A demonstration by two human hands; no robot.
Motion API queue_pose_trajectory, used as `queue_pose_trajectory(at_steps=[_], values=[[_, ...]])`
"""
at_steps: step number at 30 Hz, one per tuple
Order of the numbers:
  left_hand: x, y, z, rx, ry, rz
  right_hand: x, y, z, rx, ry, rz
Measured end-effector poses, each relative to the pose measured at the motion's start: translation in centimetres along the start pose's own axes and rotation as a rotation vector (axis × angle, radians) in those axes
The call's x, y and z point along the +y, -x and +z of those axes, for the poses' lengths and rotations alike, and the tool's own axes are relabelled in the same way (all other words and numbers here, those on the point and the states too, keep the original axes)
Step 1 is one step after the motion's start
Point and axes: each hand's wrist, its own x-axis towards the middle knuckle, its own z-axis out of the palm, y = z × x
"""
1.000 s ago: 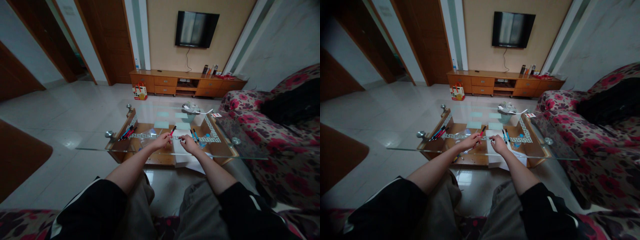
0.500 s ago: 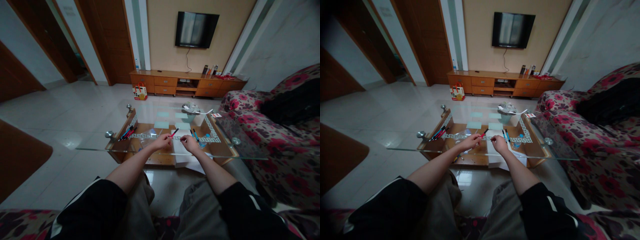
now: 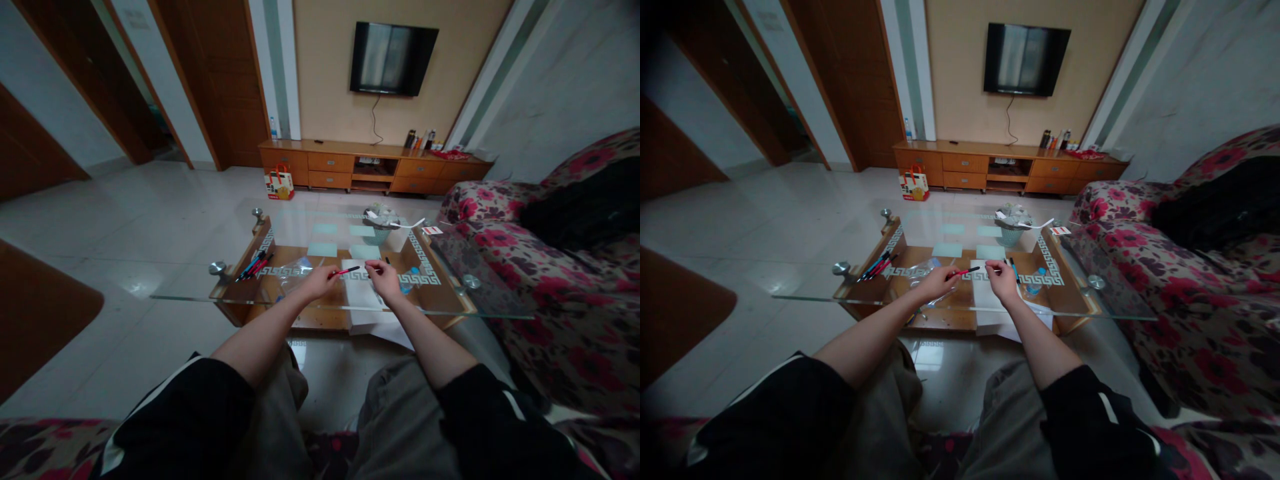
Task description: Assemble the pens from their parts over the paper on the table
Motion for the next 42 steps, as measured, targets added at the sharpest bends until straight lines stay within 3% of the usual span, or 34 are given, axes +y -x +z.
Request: queue_pose_trajectory(at_steps=[28, 42], values=[[-0.9, -0.3, 0.6, 0.021, -0.043, 0.050, 0.6, -0.1, 0.4, -0.120, 0.016, -0.023], [-1.1, -0.4, 0.6, 0.036, -0.056, 0.052, -0.9, 0.6, 0.3, -0.184, -0.009, 0.028]])
